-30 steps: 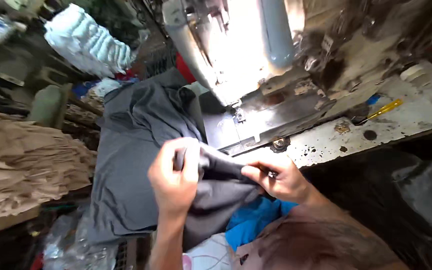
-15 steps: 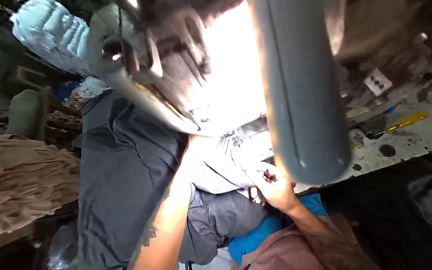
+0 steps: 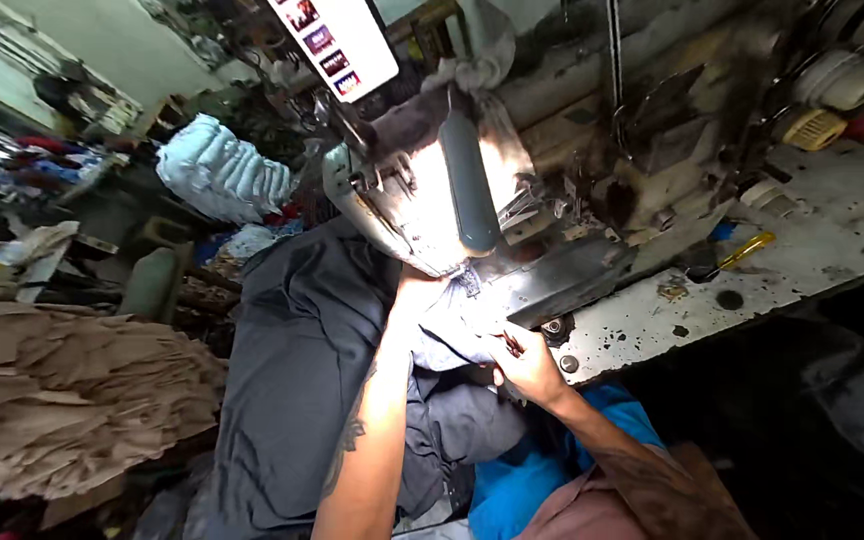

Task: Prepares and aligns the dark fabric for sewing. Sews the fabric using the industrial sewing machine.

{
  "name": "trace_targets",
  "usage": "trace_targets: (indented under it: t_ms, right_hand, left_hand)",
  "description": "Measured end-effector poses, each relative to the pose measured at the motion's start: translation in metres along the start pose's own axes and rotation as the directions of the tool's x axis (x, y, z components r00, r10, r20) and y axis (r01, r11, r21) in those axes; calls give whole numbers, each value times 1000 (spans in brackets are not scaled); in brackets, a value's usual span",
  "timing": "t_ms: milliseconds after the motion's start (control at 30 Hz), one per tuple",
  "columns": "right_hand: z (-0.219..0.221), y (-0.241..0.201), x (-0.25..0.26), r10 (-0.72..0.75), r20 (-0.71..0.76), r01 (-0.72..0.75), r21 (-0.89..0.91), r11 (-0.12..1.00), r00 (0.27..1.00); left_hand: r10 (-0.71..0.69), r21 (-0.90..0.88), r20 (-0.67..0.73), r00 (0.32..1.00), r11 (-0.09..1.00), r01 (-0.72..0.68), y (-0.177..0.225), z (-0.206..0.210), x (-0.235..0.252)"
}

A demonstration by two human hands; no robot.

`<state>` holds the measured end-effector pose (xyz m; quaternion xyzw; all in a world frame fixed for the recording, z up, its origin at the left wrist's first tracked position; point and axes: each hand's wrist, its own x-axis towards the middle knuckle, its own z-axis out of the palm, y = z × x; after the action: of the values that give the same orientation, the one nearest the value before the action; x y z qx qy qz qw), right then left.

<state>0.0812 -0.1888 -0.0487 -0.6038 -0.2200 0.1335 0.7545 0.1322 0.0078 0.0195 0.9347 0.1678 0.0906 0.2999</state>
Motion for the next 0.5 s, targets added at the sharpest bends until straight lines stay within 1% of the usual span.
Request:
trace_targets:
  t_ms: [67,133,200,233,267,300,333,367,400,467,500]
  right_hand:
    - [-2,-3,1,11,15,-11,13,1000,1000]
    - [-3,-8,4,20,25,-21,31,999,999]
    - [-2,-12,6,37,15,-38,44,998,999]
    - [-2,-11,4,39,5,-39,56,998,999]
    - [-1,-9,2,37,-4,-37,71,997,999]
    - [0,-6,1,30,-14,-29,85,996,999]
    - [1,-4,1,18,-22,-16,92,996,1000]
    - [2,-3,0,13,-28,-11,98,995,1000]
    - [3,-3,-1,14,-30,-11,102,995,999]
    - [2,-2,-1,16,-25,-14,94,995,1000]
    - [1,-2,0,21,-22,-18,94,995,1000]
  left_hand:
    - [46,-55,5,999,997,-46,-5,0,0]
    - [49,-68,48,998,997,-46,-6,-4,4]
    - [-14,-166,114,993,985,33,-10,-6,9]
    - [40,-228,58,998,973,-26,-27,5,13]
    - [72,-245,17,997,967,-65,-34,10,10]
    - [60,-202,29,998,978,-52,-24,4,1]
    - [-2,-154,66,998,988,12,-1,-8,-12]
    - [-42,-108,84,996,993,51,14,-15,-20]
    - [-53,-82,86,995,995,60,17,-16,-20]
    - [45,-98,36,998,994,-41,-9,-3,-2]
    - [68,-122,26,997,990,-65,-19,2,6]
